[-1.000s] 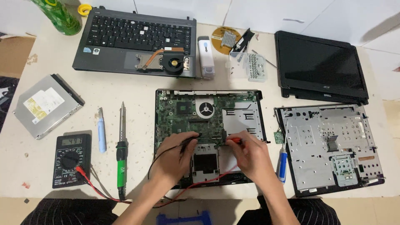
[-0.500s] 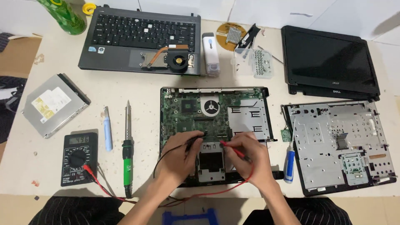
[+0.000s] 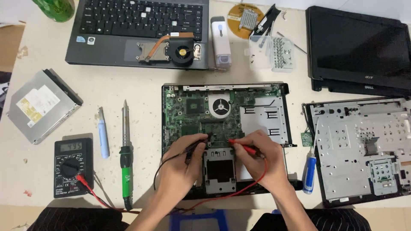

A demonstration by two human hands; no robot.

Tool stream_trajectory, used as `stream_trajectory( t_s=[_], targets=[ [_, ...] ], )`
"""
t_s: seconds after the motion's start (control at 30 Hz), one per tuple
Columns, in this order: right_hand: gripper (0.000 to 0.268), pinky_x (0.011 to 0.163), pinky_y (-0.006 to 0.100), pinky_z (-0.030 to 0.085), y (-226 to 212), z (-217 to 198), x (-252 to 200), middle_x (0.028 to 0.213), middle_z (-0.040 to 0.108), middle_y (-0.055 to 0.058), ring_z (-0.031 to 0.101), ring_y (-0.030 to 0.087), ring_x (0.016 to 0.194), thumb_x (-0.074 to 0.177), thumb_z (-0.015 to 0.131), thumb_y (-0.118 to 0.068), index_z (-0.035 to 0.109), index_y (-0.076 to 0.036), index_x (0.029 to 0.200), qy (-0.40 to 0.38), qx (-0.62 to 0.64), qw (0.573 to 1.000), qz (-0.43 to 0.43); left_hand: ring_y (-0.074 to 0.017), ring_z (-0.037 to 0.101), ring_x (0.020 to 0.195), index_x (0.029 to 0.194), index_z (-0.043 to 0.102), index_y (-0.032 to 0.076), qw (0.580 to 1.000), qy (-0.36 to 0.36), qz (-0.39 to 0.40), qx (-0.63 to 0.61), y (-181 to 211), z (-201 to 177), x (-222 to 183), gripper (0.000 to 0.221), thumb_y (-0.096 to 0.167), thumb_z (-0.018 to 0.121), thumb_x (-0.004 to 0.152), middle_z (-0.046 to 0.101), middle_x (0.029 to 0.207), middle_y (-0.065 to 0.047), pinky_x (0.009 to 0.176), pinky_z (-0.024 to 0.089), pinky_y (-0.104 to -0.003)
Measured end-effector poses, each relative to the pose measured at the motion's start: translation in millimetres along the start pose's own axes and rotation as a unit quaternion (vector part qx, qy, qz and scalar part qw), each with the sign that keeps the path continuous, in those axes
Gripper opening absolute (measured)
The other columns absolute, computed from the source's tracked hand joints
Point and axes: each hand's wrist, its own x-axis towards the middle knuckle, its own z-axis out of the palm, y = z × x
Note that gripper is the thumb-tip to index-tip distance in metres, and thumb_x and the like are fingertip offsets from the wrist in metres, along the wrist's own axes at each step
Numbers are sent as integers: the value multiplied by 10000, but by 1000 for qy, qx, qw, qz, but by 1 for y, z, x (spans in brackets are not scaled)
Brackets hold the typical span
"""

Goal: The person uses a multimeter with red and black probes to test points on a disassembled laptop motherboard, holding both probes against the board and reading the meter. The laptop chassis, keyboard, and other disassembled laptops remain on the work table around them.

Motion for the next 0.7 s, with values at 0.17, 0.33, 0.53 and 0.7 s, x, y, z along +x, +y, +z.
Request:
stream_trajectory(
  t_s=[0.17, 0.33, 0.53, 0.7],
  targets=[
    [42, 636, 274, 458, 5, 5, -3, 763, 698, 42, 581, 169, 739, 842, 672, -93, 710, -78, 834, -3, 9, 1000, 14, -233, 697, 1016, 1103, 699, 107, 1000, 5, 9, 15, -5, 2, 1, 275, 268, 518, 972, 741, 1078, -48, 874, 531, -340],
    [36, 614, 269, 441, 3, 10, -6, 725, 646, 60, 568, 187, 773, 838, 670, -67, 689, -53, 810, -17, 25, 1000, -6, -250, 686, 1047, 1108, 696, 75, 1000, 3, 25, 9, -6, 1, 1, 278, 248, 522, 976, 732, 1093, -77, 904, 530, -345],
    [24, 597, 258, 430, 5, 12, -6, 753, 630, 64, 572, 187, 751, 852, 664, -63, 654, -47, 838, 4, 24, 1000, -7, -260, 687, 993, 1121, 681, 81, 999, -5, 39, 8, -9, 2, 1, 281, 259, 513, 982, 729, 1077, -82, 865, 519, -351],
    [89, 619, 253, 458, 0, 12, -2, 684, 645, 40, 571, 181, 736, 859, 643, -44, 669, -38, 774, 13, 23, 1000, 3, -244, 725, 992, 1135, 672, 72, 1000, 2, 10, -10, 2, -3, 1, 299, 268, 502, 985, 720, 1101, -83, 811, 582, -328]
  ],
)
